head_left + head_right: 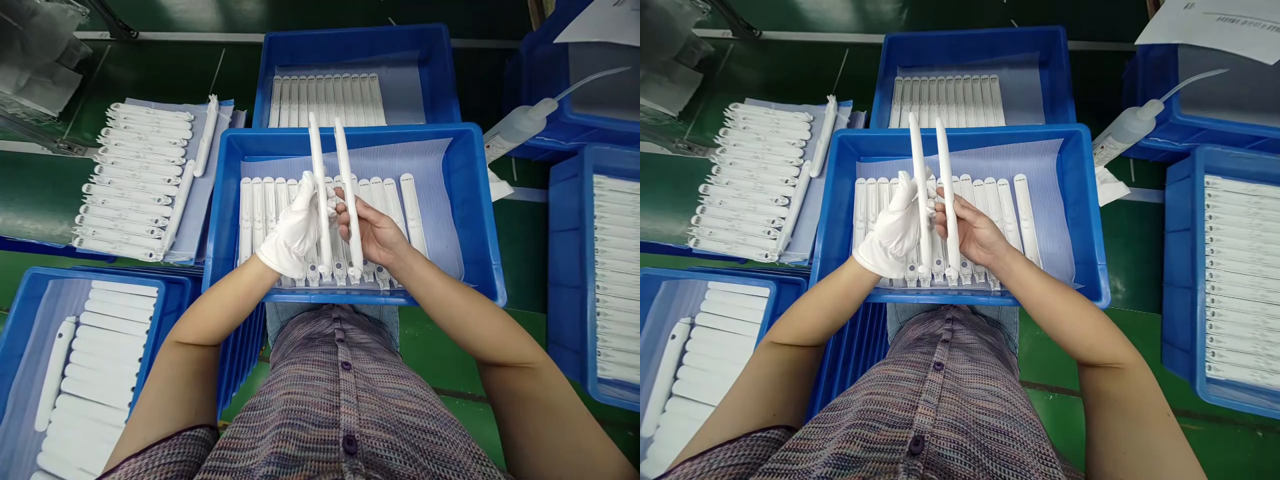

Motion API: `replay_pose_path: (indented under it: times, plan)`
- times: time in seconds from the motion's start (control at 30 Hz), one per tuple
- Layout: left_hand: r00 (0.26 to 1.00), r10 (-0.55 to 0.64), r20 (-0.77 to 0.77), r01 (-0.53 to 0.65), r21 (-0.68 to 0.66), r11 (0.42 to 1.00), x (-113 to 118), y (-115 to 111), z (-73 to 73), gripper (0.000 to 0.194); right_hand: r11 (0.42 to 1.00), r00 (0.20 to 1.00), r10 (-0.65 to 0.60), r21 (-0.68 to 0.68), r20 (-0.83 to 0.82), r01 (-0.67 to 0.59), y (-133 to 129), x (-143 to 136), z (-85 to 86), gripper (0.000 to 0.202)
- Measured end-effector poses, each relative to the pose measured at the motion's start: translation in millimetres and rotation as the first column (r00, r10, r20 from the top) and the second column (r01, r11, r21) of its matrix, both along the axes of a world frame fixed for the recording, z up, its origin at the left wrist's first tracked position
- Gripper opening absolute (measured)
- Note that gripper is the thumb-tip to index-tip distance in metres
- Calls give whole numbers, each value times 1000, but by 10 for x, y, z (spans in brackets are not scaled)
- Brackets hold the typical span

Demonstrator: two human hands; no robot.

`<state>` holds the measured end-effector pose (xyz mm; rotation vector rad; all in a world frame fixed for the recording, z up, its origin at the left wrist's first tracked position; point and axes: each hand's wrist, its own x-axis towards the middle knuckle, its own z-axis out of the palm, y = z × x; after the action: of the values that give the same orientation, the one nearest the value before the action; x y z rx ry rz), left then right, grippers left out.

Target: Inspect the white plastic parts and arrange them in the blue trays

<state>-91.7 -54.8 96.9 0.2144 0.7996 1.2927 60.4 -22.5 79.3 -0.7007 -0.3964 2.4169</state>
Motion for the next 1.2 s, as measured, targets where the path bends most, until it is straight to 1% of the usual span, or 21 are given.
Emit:
replay_pose_path:
  times: [0.07, 0.17, 0.23, 0.3, 0.4, 0.47, 0.57, 0.63, 0.7, 0.8, 0.87, 0.9, 0.97, 1.03, 1.07, 1.13, 1.2]
  plan:
    - [999, 20, 26, -20, -11, 1000, -5, -23, 41, 27, 999, 1000, -7, 44, 1, 7, -3, 18, -22, 19]
    - [998, -15, 63, 16, -17, 1000, -6, -53, 76, 34, 993, 998, -67, 92, -10, 67, -23, 31, -26, 36]
    - [998, -17, 66, 15, 29, 999, -8, -60, 71, 38, 993, 995, -94, 74, -23, 96, -36, 27, -6, 43]
    - [999, -17, 51, 12, 84, 996, -14, -58, 56, 41, 993, 994, -98, 58, -40, 100, -39, 20, 15, 42]
    - [999, -51, -4, 51, 116, 992, -23, -48, 57, 46, 989, 993, -104, 100, -61, 110, -29, 17, 20, 36]
    - [998, -45, -46, 50, 104, 993, -20, -42, 85, 45, 983, 993, -106, 145, -60, 114, -21, 28, 4, 40]
    - [994, 52, -92, -43, 95, 995, -3, -38, 141, 37, 964, 995, -98, 246, -28, 102, -30, 60, -27, 55]
    - [993, 90, -72, -81, 120, 989, 8, -39, 164, 36, 935, 995, -92, 347, 27, 77, -49, 85, -42, 66]
    - [996, 79, -28, -73, 161, 984, 13, -43, 164, 37, 893, 991, -83, 449, 104, 28, -77, 106, -50, 74]
    - [997, 79, -12, -75, 198, 977, 12, -46, 129, 35, 822, 973, -84, 567, 213, -53, -123, 117, -57, 80]
    - [997, 67, -32, -59, 209, 976, 15, -51, 102, 27, 770, 961, -98, 631, 257, -90, -155, 112, -66, 82]
    - [997, 53, -52, -41, 212, 976, 18, -57, 93, 25, 740, 957, -106, 665, 270, -106, -170, 109, -74, 82]
    - [994, 40, -105, -16, 222, 975, 27, -80, 85, 26, 663, 946, -126, 735, 297, -142, -201, 104, -95, 80]
    - [986, 71, -152, -33, 243, 969, 25, -111, 85, 23, 557, 915, -201, 810, 348, -186, -229, 104, -122, 76]
    - [981, 90, -170, -42, 267, 963, 16, -126, 82, 22, 490, 885, -269, 845, 379, -213, -241, 105, -136, 73]
    - [978, 58, -200, 11, 323, 946, -18, -145, 59, 24, 332, 802, -439, 903, 405, -274, -260, 110, -164, 68]
    - [974, -9, -227, 92, 361, 928, -64, -150, 12, 30, 163, 731, -584, 934, 352, -319, -271, 112, -189, 65]
